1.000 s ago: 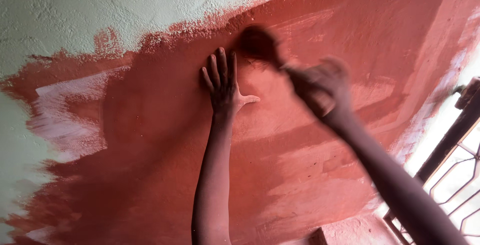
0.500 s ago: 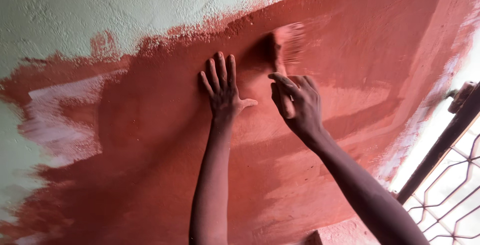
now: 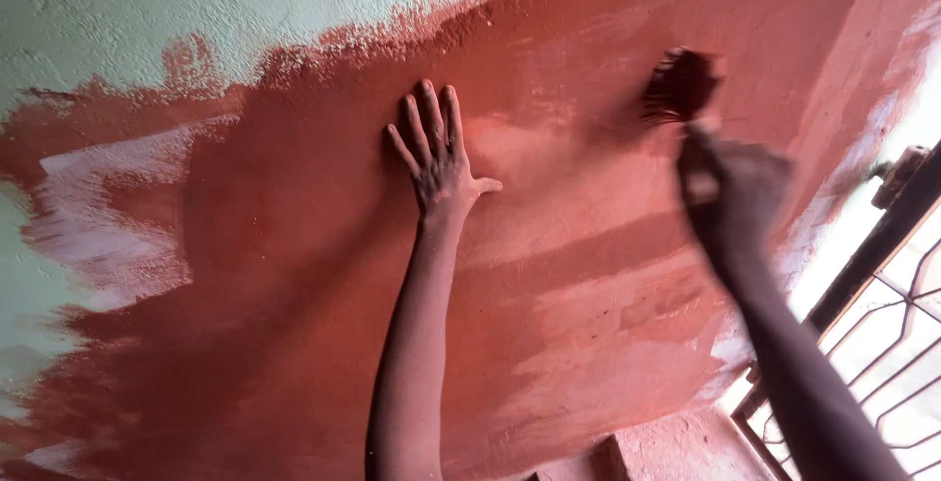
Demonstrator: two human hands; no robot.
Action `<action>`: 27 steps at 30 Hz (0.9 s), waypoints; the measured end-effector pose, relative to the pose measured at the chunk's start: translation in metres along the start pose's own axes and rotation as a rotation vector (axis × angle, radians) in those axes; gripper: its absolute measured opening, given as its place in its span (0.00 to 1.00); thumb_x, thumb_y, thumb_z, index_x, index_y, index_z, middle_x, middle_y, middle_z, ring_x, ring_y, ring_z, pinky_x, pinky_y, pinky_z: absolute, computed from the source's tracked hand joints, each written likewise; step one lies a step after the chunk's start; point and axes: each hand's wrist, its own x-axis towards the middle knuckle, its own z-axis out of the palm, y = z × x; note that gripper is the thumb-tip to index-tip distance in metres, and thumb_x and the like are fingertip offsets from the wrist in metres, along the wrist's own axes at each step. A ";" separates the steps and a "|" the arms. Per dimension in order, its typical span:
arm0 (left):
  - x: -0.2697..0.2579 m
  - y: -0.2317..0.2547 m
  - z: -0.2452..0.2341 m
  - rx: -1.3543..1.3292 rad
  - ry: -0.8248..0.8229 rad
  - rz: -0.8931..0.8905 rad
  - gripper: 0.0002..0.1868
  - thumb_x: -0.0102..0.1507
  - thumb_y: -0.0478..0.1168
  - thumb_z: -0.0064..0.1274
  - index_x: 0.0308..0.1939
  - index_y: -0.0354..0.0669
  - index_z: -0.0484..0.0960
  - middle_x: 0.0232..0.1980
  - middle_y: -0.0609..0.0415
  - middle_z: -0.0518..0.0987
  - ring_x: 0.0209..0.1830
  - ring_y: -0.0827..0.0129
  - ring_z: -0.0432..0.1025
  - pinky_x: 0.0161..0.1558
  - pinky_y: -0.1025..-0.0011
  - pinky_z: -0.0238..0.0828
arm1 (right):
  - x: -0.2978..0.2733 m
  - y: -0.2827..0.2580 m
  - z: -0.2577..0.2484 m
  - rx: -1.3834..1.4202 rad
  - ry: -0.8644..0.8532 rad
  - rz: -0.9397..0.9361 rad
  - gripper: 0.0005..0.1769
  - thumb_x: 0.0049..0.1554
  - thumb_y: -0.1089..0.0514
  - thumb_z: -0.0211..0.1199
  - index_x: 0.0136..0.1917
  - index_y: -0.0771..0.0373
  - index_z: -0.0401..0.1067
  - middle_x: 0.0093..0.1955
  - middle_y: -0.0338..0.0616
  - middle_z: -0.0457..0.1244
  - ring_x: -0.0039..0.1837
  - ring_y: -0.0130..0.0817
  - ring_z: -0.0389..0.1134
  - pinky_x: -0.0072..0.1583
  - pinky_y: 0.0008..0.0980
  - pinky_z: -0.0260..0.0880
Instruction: The person paints a wall with reddish-brown paint using a brush. They repeatedly dip the brush into a bucket and apply paint in broad strokes, gradually covering the upper portion of the wall.
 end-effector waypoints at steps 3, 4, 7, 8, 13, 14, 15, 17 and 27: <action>-0.002 0.000 -0.001 -0.028 0.059 0.013 0.89 0.29 0.76 0.70 0.83 0.43 0.39 0.85 0.41 0.40 0.85 0.42 0.38 0.78 0.30 0.34 | -0.001 -0.057 0.031 0.516 0.029 -0.071 0.20 0.59 0.63 0.65 0.66 0.61 0.75 0.53 0.43 0.70 0.54 0.43 0.69 0.61 0.44 0.63; -0.002 0.000 0.000 -0.037 0.048 0.004 0.89 0.29 0.76 0.70 0.83 0.45 0.40 0.85 0.42 0.40 0.85 0.41 0.39 0.78 0.30 0.34 | 0.004 -0.075 0.042 0.632 -0.157 -0.062 0.11 0.62 0.64 0.66 0.58 0.59 0.78 0.46 0.42 0.69 0.49 0.40 0.69 0.56 0.40 0.66; 0.001 -0.001 0.002 -0.033 0.011 -0.023 0.88 0.27 0.76 0.70 0.82 0.49 0.41 0.84 0.42 0.40 0.84 0.41 0.40 0.77 0.29 0.34 | 0.009 -0.111 0.055 0.699 0.007 -0.223 0.15 0.58 0.62 0.67 0.59 0.65 0.76 0.49 0.48 0.70 0.51 0.43 0.69 0.55 0.41 0.68; 0.000 -0.001 0.003 -0.012 -0.009 -0.032 0.88 0.26 0.76 0.70 0.81 0.51 0.41 0.84 0.43 0.41 0.84 0.41 0.40 0.76 0.29 0.33 | 0.010 -0.114 0.054 0.776 0.007 -0.227 0.15 0.58 0.62 0.66 0.59 0.65 0.76 0.50 0.47 0.71 0.52 0.41 0.70 0.57 0.39 0.68; -0.004 0.001 0.005 -0.044 0.007 -0.065 0.88 0.29 0.73 0.72 0.83 0.50 0.39 0.85 0.45 0.39 0.85 0.46 0.38 0.76 0.27 0.32 | 0.000 -0.059 0.041 0.732 0.103 -0.250 0.09 0.60 0.63 0.67 0.55 0.59 0.80 0.51 0.44 0.73 0.51 0.35 0.74 0.55 0.36 0.71; -0.007 0.002 0.005 -0.061 0.019 -0.066 0.87 0.29 0.73 0.73 0.83 0.50 0.39 0.85 0.45 0.39 0.85 0.47 0.37 0.76 0.27 0.32 | -0.012 -0.037 0.033 0.528 0.134 -0.222 0.11 0.60 0.63 0.67 0.57 0.60 0.79 0.54 0.46 0.73 0.56 0.40 0.75 0.58 0.41 0.70; -0.009 0.003 0.004 -0.078 0.032 -0.068 0.87 0.30 0.72 0.73 0.83 0.50 0.39 0.85 0.45 0.39 0.85 0.47 0.37 0.76 0.27 0.31 | -0.017 -0.015 0.030 0.528 0.078 -0.150 0.12 0.62 0.63 0.67 0.59 0.60 0.79 0.55 0.45 0.73 0.54 0.38 0.75 0.56 0.39 0.71; -0.014 0.007 0.003 -0.044 0.025 -0.065 0.87 0.32 0.71 0.74 0.83 0.47 0.38 0.86 0.43 0.38 0.85 0.44 0.37 0.76 0.26 0.31 | -0.037 0.020 0.024 0.397 0.019 -0.015 0.13 0.64 0.62 0.68 0.63 0.60 0.79 0.55 0.45 0.72 0.53 0.37 0.74 0.54 0.37 0.72; -0.016 0.021 0.015 0.131 -0.204 -0.123 0.87 0.30 0.76 0.71 0.84 0.46 0.42 0.85 0.39 0.38 0.84 0.36 0.34 0.72 0.22 0.28 | -0.014 -0.084 0.044 0.683 -0.052 -0.150 0.24 0.51 0.69 0.67 0.62 0.66 0.75 0.48 0.52 0.69 0.50 0.48 0.68 0.51 0.43 0.67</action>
